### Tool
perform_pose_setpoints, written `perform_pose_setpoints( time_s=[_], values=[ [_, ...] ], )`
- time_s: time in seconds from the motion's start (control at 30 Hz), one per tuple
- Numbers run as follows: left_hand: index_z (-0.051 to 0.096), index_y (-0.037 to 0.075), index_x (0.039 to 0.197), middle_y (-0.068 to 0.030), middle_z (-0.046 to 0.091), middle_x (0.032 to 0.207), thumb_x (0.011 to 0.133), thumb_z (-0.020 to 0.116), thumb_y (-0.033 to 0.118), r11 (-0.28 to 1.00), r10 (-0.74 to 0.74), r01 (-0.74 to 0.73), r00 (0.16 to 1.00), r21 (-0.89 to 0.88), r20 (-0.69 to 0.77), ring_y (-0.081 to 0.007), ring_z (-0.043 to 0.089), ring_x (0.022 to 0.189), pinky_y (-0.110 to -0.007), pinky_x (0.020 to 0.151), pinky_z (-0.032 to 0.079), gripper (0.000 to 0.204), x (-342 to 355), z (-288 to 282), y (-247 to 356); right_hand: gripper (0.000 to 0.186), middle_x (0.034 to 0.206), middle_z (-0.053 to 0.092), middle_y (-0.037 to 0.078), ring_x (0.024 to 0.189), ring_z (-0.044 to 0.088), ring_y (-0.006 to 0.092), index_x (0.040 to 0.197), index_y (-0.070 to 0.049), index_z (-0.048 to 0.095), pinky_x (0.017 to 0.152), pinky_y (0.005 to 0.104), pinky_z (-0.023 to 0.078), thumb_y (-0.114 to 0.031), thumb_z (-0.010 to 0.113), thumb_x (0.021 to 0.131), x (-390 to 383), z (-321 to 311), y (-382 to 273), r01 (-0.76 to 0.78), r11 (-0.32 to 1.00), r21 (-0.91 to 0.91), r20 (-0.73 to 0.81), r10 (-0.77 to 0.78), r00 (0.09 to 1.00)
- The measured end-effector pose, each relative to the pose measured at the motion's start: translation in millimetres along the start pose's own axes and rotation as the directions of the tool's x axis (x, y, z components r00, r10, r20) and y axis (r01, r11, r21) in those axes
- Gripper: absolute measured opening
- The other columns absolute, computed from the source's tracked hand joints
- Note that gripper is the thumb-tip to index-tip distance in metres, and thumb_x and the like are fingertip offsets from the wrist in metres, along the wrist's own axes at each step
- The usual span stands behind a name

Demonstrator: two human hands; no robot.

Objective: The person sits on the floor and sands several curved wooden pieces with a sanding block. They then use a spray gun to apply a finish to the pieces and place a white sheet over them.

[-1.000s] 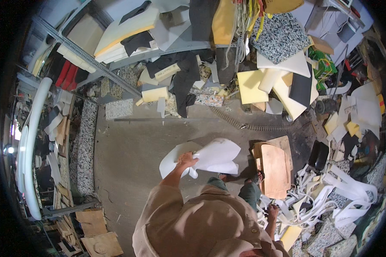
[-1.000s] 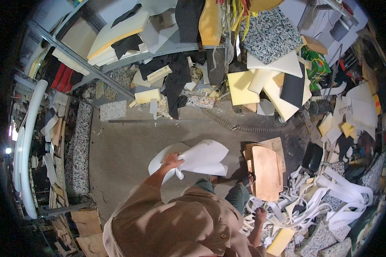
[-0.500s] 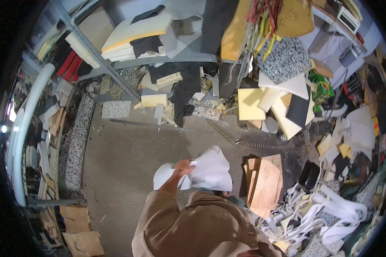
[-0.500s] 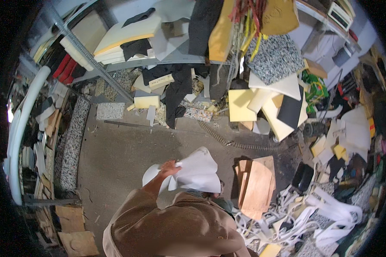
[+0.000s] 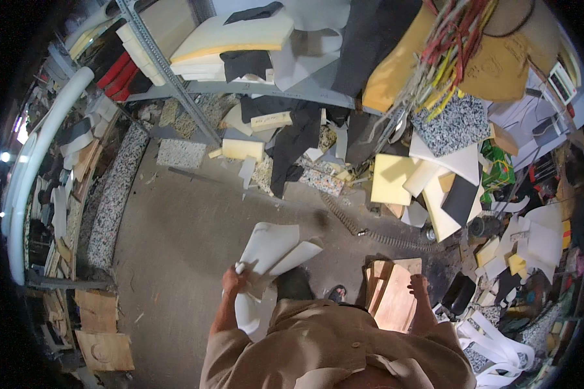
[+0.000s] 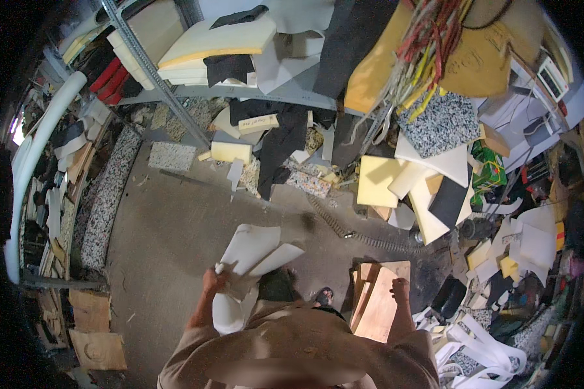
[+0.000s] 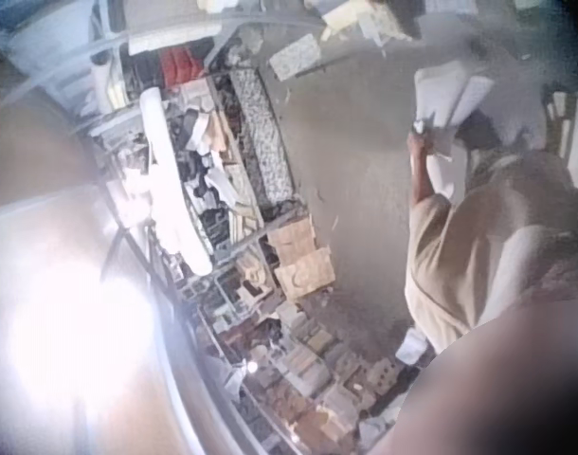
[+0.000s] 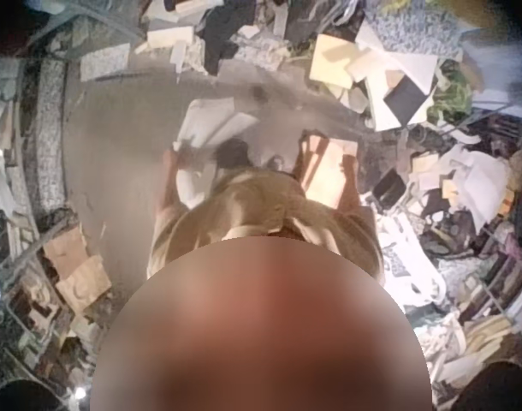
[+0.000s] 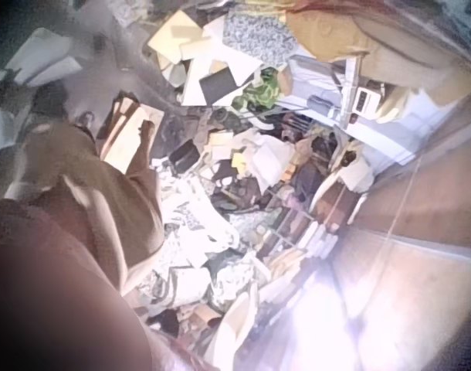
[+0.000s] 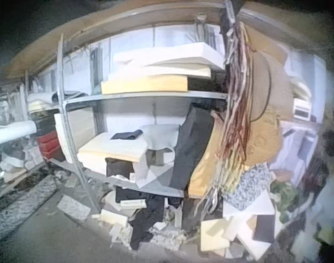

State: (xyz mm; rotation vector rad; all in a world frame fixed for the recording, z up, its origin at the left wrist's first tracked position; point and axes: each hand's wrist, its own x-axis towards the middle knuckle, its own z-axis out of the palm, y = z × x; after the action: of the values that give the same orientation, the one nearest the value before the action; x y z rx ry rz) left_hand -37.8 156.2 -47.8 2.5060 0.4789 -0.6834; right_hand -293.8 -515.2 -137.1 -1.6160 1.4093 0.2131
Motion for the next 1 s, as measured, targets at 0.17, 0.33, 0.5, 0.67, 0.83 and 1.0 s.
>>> perform_pose_setpoints(
  time_s=[0.17,0.33,0.5,0.67,0.83,1.0],
  values=[
    [0.062,0.004,0.122,-0.0213,0.070,0.111,0.082,0.072,0.034,0.999,-0.022,0.025,0.997,0.038,-0.076,-0.0387,0.067,0.105,-0.047,0.086,0.053,0.051,62.4,-23.7,-25.1,0.022,0.079,0.065,0.007,0.067,0.068,0.0240,0.096,-0.007,0.069,0.049,0.0387,0.052,-0.024,0.061,0.086,26.3,118.6,-90.8,0.241,0.934,-0.264,0.159,-0.204,0.966],
    [0.063,0.003,0.120,-0.0190,0.071,0.107,0.082,0.074,0.026,0.966,-0.080,0.056,0.993,-0.252,-0.090,-0.0347,0.070,0.097,-0.041,0.083,0.053,0.046,113.4,-65.0,-49.9,0.012,0.074,0.065,0.009,0.068,0.064,0.0282,0.080,-0.008,0.066,0.060,0.0451,0.053,-0.019,0.062,0.075,42.8,281.2,-189.7,0.818,0.082,-0.569,0.603,-0.635,0.483],
    [0.061,-0.002,0.103,-0.0091,0.068,0.089,0.083,0.074,0.015,0.761,-0.004,-0.128,0.979,-0.636,-0.201,-0.0181,0.063,0.077,-0.030,0.066,0.051,0.030,146.0,-105.7,-91.8,0.040,0.103,0.064,0.031,0.097,0.064,0.0438,0.120,0.000,0.062,0.087,0.0507,0.050,-0.021,0.062,0.086,-6.1,351.2,-407.8,0.919,0.255,-0.301,0.347,-0.868,0.355],
    [0.061,-0.005,0.101,-0.0079,0.065,0.087,0.090,0.069,0.026,0.641,0.117,-0.296,0.950,-0.708,-0.290,-0.0165,0.060,0.079,-0.031,0.066,0.050,0.033,148.6,-103.7,-114.7,0.043,0.111,0.063,0.030,0.101,0.063,0.0430,0.126,-0.009,0.062,0.088,0.0500,0.053,-0.020,0.061,0.085,-33.7,379.0,-635.2,0.841,0.302,-0.449,0.238,-0.866,0.439],
    [0.063,-0.007,0.107,-0.0107,0.068,0.092,0.088,0.070,0.034,0.485,-0.147,-0.240,0.926,-0.841,-0.349,-0.0206,0.063,0.084,-0.034,0.076,0.052,0.046,131.5,-72.5,-107.5,0.048,0.141,0.044,0.033,0.120,0.057,0.0441,0.131,-0.018,0.062,0.100,0.0447,0.050,-0.019,0.064,0.083,-23.5,400.5,-820.9,0.810,0.189,-0.556,0.165,-0.930,0.330],
    [0.060,-0.007,0.108,-0.0136,0.067,0.089,0.079,0.072,0.021,0.342,-0.331,-0.061,0.926,-0.938,-0.181,-0.0256,0.064,0.082,-0.040,0.069,0.053,0.042,134.7,-52.9,-98.7,0.048,0.159,0.009,0.031,0.127,0.052,0.0419,0.131,-0.029,0.062,0.102,0.0430,0.049,-0.019,0.064,0.084,16.7,432.8,-968.8,0.707,0.173,-0.686,0.170,-0.907,0.386]
  ],
)
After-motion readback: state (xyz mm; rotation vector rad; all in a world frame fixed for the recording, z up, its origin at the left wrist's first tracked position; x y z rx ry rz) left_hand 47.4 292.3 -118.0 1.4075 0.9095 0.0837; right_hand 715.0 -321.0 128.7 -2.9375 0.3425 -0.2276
